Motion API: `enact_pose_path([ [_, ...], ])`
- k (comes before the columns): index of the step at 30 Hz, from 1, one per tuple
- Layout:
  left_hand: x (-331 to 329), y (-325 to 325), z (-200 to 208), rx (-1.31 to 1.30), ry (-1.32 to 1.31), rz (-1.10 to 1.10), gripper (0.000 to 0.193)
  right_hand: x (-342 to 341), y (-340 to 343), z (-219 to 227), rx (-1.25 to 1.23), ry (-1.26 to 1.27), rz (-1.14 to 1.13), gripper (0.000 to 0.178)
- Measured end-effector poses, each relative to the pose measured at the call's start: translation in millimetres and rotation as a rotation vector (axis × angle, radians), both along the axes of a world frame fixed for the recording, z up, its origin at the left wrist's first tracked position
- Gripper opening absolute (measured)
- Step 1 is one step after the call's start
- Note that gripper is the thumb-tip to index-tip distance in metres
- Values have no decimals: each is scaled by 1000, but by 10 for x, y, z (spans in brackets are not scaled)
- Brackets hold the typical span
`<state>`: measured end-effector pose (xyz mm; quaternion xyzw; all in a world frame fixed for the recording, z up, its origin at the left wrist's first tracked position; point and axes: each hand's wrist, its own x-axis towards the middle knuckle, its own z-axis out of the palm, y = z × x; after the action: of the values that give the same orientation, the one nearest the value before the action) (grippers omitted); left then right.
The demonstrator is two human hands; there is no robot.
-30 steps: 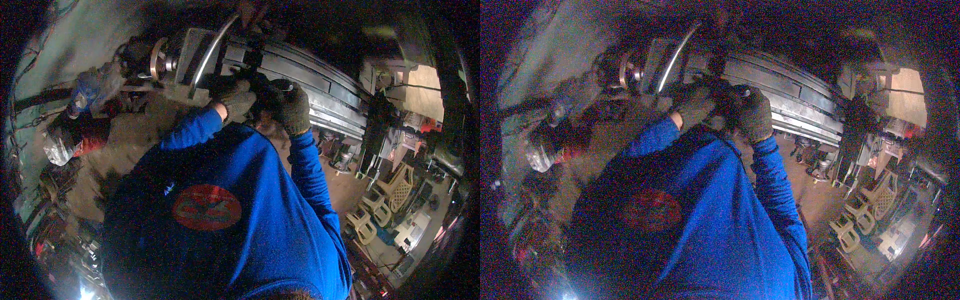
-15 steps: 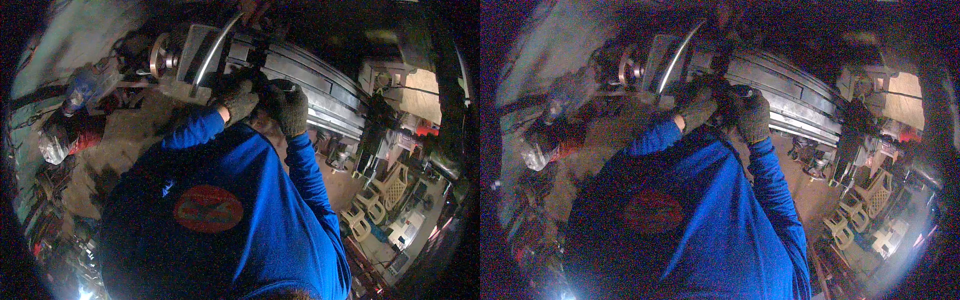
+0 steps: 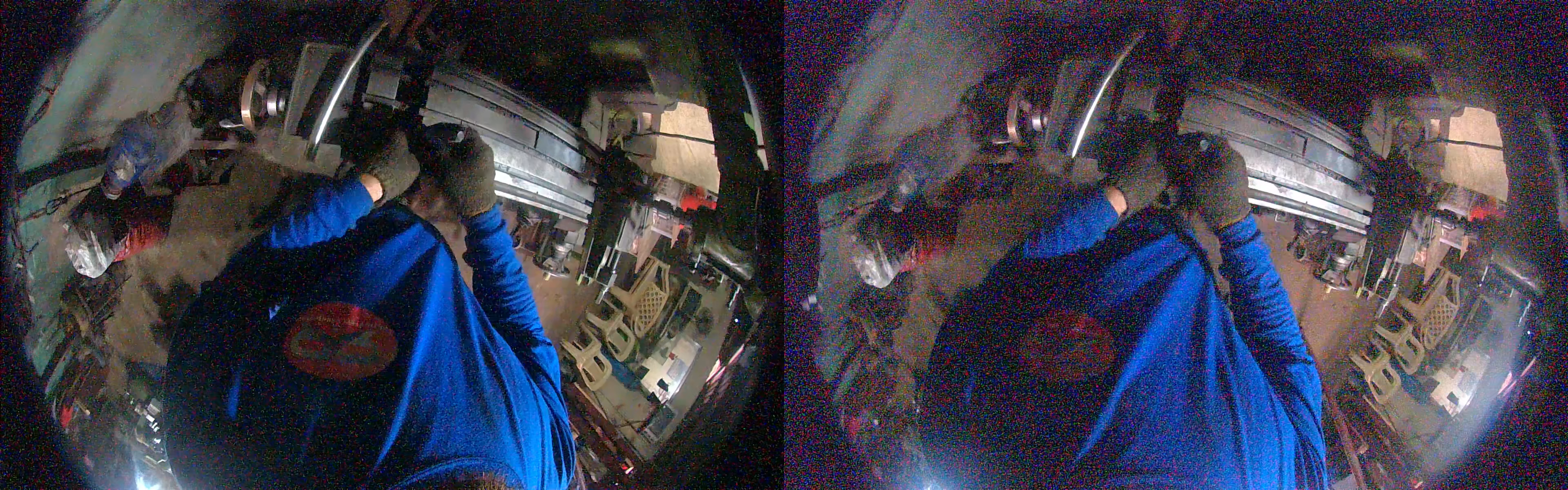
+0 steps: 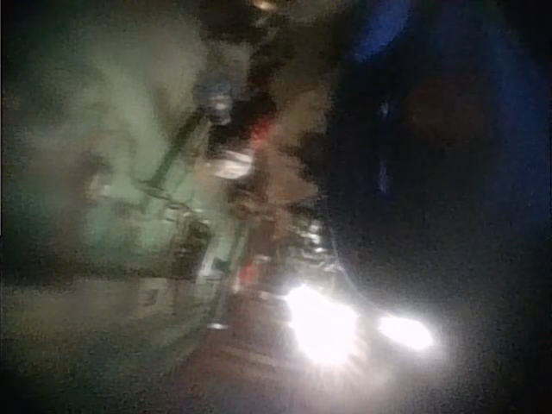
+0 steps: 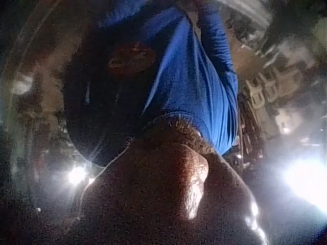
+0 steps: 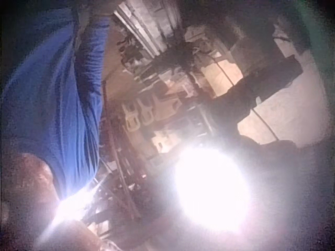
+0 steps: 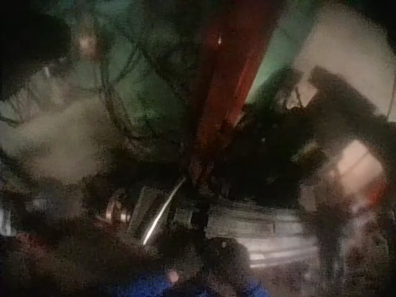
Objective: The person assembles metal components on a workbench using a wrench and other hand tools. They tighten bolts and adjust parts on a metal frame, occasionally reaching for tools from a nearby tray.
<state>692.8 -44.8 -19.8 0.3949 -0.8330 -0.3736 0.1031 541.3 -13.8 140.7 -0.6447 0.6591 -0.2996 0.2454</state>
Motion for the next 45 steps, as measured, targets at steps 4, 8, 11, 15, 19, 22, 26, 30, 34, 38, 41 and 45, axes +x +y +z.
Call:
enact_pose_path([
  [4, 63, 41, 573, 158, 124, 363, 49, 76, 12, 139, 30, 103, -3, 27],
  [8, 108, 17, 650, 296, 26, 308, 49, 105, 11, 56, 75, 107, 24, 28],
  [11, 98, -1, 631, 336, 90, 360, 54, 110, -20, 91, 28, -12, -40, 34],
  [15, 81, 199, 636, 192, 214, 475, 64, -33, 25, -172, 60, -193, -153, 30],
  [19, 149, 213, 602, 99, 324, 524, 59, 64, 65, 66, 52, -372, -230, 25],
  [22, 274, 91, 941, -14, 500, 484, 51, 71, 149, 119, 53, -580, -330, 27],
  [26, 414, 8, 1333, 389, 814, 498, 43, -83, 180, 164, -255, 138, -90, 30],
  [30, 390, 45, 1385, 608, 969, 445, 37, -141, 246, 242, -191, 513, -57, 29],
  [34, 340, 1, 1211, 245, 849, 305, 35, -204, 438, 127, -218, 282, -94, 33],
  [38, 314, -10, 1368, 260, 775, 256, 34, -236, 653, -253, -267, 125, -216, 37],
  [41, 308, 30, 1319, 578, 778, 263, 33, -127, 731, -248, -315, -30, -275, 35],
  [45, 275, 25, 956, 201, 734, 130, 37, -120, 752, -29, -289, 434, -243, 33],
])
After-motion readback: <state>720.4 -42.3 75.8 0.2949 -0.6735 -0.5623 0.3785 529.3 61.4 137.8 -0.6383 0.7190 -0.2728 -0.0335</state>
